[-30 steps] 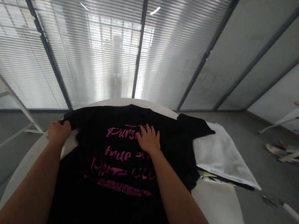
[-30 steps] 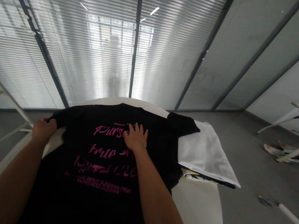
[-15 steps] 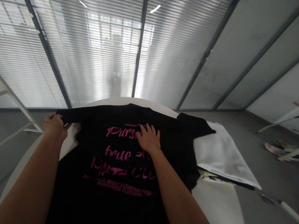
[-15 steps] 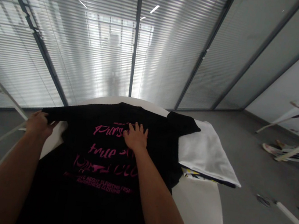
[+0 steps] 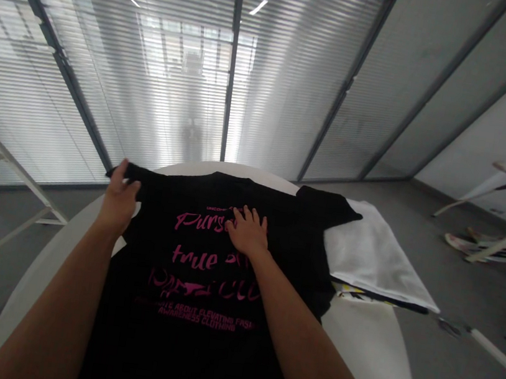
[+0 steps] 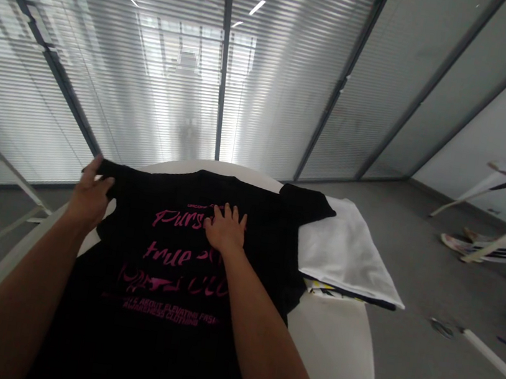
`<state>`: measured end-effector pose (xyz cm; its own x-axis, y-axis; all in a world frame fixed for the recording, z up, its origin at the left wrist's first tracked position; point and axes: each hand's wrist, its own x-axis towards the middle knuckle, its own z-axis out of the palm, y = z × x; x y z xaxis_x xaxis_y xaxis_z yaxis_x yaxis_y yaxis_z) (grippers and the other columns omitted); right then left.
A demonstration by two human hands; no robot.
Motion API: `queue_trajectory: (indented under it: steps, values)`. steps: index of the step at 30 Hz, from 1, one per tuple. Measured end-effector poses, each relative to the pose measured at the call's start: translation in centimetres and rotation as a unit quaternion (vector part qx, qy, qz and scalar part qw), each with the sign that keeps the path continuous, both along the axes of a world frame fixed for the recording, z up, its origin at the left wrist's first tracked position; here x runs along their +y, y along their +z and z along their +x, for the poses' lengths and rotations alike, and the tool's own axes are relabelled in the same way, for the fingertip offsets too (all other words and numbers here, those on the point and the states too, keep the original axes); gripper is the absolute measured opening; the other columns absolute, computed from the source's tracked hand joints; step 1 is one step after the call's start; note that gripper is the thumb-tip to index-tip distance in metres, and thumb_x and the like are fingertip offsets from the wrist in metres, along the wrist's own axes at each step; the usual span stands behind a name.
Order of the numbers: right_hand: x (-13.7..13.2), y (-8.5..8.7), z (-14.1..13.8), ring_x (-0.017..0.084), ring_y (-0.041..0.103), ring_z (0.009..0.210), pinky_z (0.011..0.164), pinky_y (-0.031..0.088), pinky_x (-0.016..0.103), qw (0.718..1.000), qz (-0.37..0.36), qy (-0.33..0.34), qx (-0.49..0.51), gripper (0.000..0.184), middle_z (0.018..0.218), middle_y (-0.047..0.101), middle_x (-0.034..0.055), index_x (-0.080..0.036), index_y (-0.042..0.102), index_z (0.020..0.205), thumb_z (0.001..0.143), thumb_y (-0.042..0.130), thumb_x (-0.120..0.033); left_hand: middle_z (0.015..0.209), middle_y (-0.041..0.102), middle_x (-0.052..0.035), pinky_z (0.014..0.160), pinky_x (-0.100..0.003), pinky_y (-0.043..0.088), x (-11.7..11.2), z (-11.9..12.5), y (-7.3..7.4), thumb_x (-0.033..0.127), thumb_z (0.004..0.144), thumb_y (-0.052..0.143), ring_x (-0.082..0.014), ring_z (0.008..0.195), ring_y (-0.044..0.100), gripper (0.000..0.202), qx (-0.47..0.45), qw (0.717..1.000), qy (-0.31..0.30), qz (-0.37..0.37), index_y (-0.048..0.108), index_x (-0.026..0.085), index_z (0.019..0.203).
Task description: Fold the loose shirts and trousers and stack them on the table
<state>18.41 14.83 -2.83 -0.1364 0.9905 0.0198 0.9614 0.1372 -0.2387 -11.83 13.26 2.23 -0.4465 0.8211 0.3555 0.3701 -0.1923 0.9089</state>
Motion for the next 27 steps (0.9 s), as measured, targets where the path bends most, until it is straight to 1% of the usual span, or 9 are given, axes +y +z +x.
queue_trajectory:
  steps: [2, 4, 7, 9, 13, 17, 21, 24, 27]
  values:
    - [0.0, 0.0, -0.1, 0.031, 0.010, 0.143, 0.111, 0.001, 0.054, 1.000, 0.003, -0.001, 0.000, 0.061, 0.157, 0.020, 0.0055, -0.030, 0.028, 0.149, 0.093, 0.022, -0.055, 0.135, 0.055, -0.0090, 0.103, -0.040, 0.041, 0.1, 2.5, 0.4, 0.034, 0.085, 0.057, -0.0221, 0.122, 0.053, 0.073, 0.067, 0.987, -0.139, -0.050, 0.024, 0.026, 0.149]
    - [-0.1, 0.1, -0.1, 0.031, 0.010, 0.143, 0.111, 0.002, 0.055, 1.000, 0.003, -0.002, -0.001, 0.061, 0.157, 0.020, 0.0057, -0.029, 0.028, 0.149, 0.094, 0.022, -0.055, 0.139, 0.051, -0.0116, 0.108, -0.042, 0.035, 0.1, 4.1, 0.1, 0.041, 0.086, 0.055, -0.0226, 0.130, 0.046, 0.075, 0.134, 0.973, -0.178, -0.063, 0.021, 0.023, 0.151]
    - [-0.1, 0.0, 0.0, 0.031, 0.011, 0.143, 0.111, 0.002, 0.055, 1.000, 0.005, -0.002, 0.001, 0.061, 0.157, 0.021, 0.0060, -0.029, 0.029, 0.148, 0.093, 0.023, -0.055, 0.141, 0.049, -0.0133, 0.112, -0.042, 0.029, 0.4, 4.5, -1.9, 0.045, 0.091, 0.042, -0.0240, 0.133, 0.041, 0.061, 0.255, 0.947, -0.165, -0.103, 0.037, 0.016, 0.145]
    - [-0.1, 0.0, 0.0, 0.031, 0.011, 0.143, 0.111, 0.003, 0.055, 1.000, 0.011, 0.002, 0.005, 0.061, 0.157, 0.021, 0.0060, -0.029, 0.030, 0.148, 0.093, 0.023, -0.055, 0.142, 0.048, -0.0139, 0.113, -0.044, 0.025, 0.7, 4.1, -3.5, 0.043, 0.093, 0.036, -0.0272, 0.137, 0.036, 0.056, 0.347, 0.913, -0.149, -0.156, 0.047, 0.014, 0.138]
    - [0.0, -0.1, 0.1, 0.031, 0.011, 0.143, 0.111, 0.002, 0.055, 1.000, 0.006, 0.001, 0.006, 0.061, 0.157, 0.019, 0.0055, -0.030, 0.029, 0.148, 0.093, 0.023, -0.055, 0.149, 0.038, -0.0139, 0.112, -0.050, 0.023, 0.7, 3.7, -5.8, 0.044, 0.093, 0.033, -0.0324, 0.140, 0.027, 0.057, 0.471, 0.848, -0.110, -0.219, 0.044, 0.017, 0.142]
    - [0.0, 0.0, 0.0, 0.031, 0.010, 0.143, 0.111, 0.002, 0.055, 1.000, 0.001, -0.002, 0.004, 0.061, 0.157, 0.019, 0.0055, -0.029, 0.029, 0.148, 0.093, 0.023, -0.055, 0.151, 0.036, -0.0108, 0.113, -0.049, 0.022, 0.5, 3.9, -5.7, 0.044, 0.094, 0.030, -0.0314, 0.140, 0.027, 0.055, 0.504, 0.829, -0.094, -0.224, 0.042, 0.022, 0.143]
    - [0.0, 0.1, 0.0, 0.031, 0.010, 0.143, 0.111, 0.002, 0.055, 1.000, 0.002, 0.003, 0.008, 0.061, 0.157, 0.020, 0.0056, -0.030, 0.029, 0.148, 0.093, 0.024, -0.055, 0.149, 0.038, -0.0139, 0.112, -0.048, 0.024, 0.1, 4.9, -4.6, 0.041, 0.094, 0.032, -0.0290, 0.139, 0.030, 0.057, 0.497, 0.837, -0.077, -0.217, 0.037, 0.019, 0.145]
    - [0.0, 0.1, -0.1, 0.031, 0.011, 0.143, 0.111, 0.003, 0.056, 1.000, 0.008, 0.002, 0.009, 0.060, 0.157, 0.021, 0.0066, -0.029, 0.031, 0.148, 0.093, 0.025, -0.055, 0.149, 0.037, -0.0146, 0.111, -0.049, 0.024, -0.6, 7.5, -4.3, 0.038, 0.094, 0.032, -0.0283, 0.139, 0.030, 0.058, 0.503, 0.842, -0.062, -0.185, 0.029, 0.018, 0.149]
    - [0.0, 0.0, -0.1, 0.032, 0.013, 0.143, 0.111, 0.003, 0.057, 1.000, 0.017, 0.001, 0.015, 0.060, 0.156, 0.023, 0.0074, -0.029, 0.033, 0.147, 0.093, 0.028, -0.055, 0.151, 0.036, -0.0122, 0.112, -0.051, 0.023, -1.4, 10.6, -4.9, 0.043, 0.094, 0.030, -0.0295, 0.140, 0.028, 0.057, 0.528, 0.828, -0.092, -0.168, 0.032, 0.023, 0.148]
